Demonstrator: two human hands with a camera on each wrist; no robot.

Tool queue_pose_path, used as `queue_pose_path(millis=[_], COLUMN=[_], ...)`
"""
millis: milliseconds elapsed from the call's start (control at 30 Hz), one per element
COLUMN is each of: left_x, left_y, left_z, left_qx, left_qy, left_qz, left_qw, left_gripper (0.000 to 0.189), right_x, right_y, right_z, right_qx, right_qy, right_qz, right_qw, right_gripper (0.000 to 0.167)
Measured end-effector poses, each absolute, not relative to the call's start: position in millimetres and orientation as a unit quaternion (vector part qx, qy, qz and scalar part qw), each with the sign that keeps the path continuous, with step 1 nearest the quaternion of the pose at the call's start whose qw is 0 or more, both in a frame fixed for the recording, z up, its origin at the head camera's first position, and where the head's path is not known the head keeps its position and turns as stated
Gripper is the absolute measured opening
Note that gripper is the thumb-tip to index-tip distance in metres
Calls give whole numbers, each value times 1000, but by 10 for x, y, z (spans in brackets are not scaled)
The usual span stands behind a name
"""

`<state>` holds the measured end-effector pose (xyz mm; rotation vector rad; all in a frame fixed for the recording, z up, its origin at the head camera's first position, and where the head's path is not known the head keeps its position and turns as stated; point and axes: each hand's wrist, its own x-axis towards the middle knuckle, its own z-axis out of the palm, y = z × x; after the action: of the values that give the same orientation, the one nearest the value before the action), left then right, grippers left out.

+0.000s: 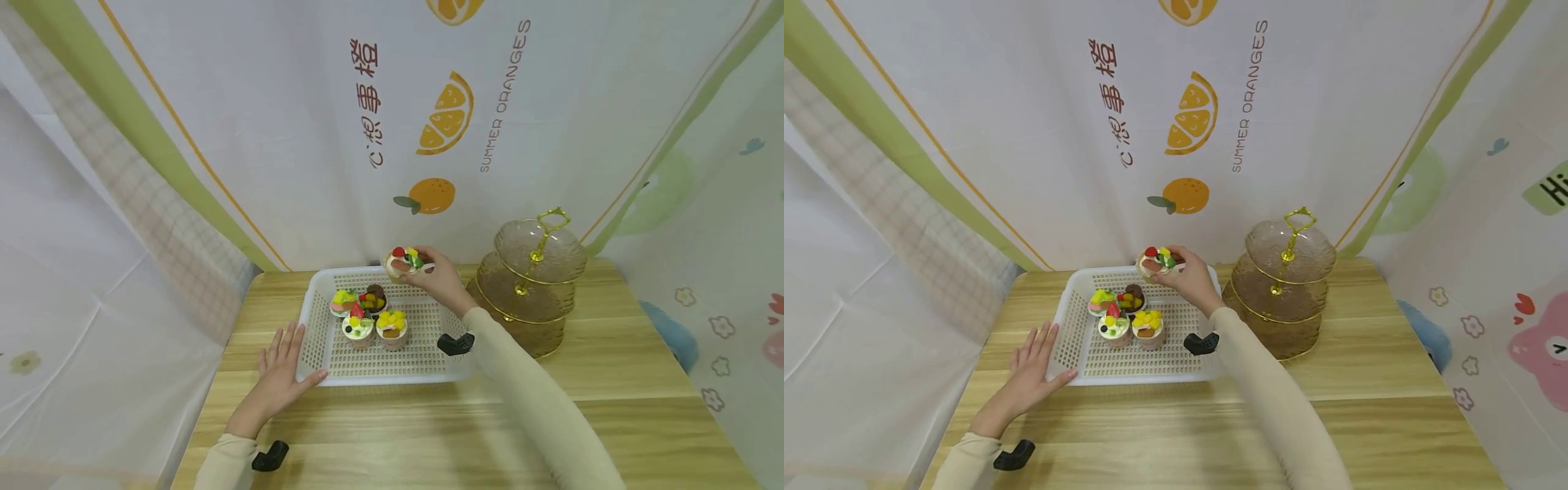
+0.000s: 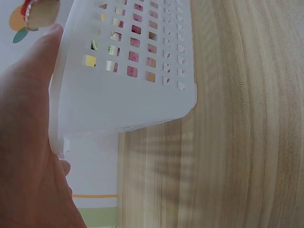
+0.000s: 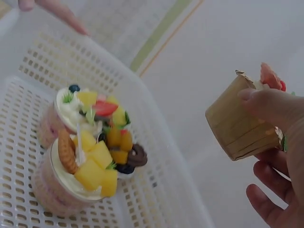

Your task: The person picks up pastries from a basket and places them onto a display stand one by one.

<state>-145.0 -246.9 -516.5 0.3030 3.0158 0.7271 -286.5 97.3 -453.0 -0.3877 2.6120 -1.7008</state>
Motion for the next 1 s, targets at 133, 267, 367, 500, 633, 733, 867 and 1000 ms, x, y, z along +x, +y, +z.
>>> queue_pose_path(millis=[133, 267, 367, 500, 633, 733, 867, 1000], left_x=[-1445, -1444, -1447, -1458, -1470, -1475, -1475, -1475], left_y=[-2460, -2467, -2472, -2468, -2465, -2468, -2469, -2463], left_z=[-5153, -5152, -5160, -5180, -5198, -5207, -5207, -5199], left_qx=[98, 96, 95, 97, 98, 97, 97, 97], left_qy=[968, 968, 968, 967, 968, 969, 968, 968], left_qz=[232, 231, 230, 233, 231, 228, 230, 230], left_qw=[13, 15, 14, 14, 11, 11, 13, 12], left_gripper=[101, 101, 101, 101, 102, 101, 101, 101], right_x=[-2719, -2539, -2401, -2257, -2142, -2067, -1981, -1952], right_y=[1062, 1181, 1311, 1574, 1922, 2204, 2534, 2772], right_z=[-4350, -4109, -3913, -3691, -3520, -3423, -3366, -3412], right_qx=[-137, -135, -138, -147, -131, -105, -50, -16], right_qy=[830, 833, 839, 857, 877, 891, 908, 918], right_qz=[-540, -537, -526, -493, -457, -435, -409, -390], right_qw=[-6, 6, 8, -29, -65, -80, -76, -76], right_gripper=[70, 70, 69, 69, 66, 64, 70, 78])
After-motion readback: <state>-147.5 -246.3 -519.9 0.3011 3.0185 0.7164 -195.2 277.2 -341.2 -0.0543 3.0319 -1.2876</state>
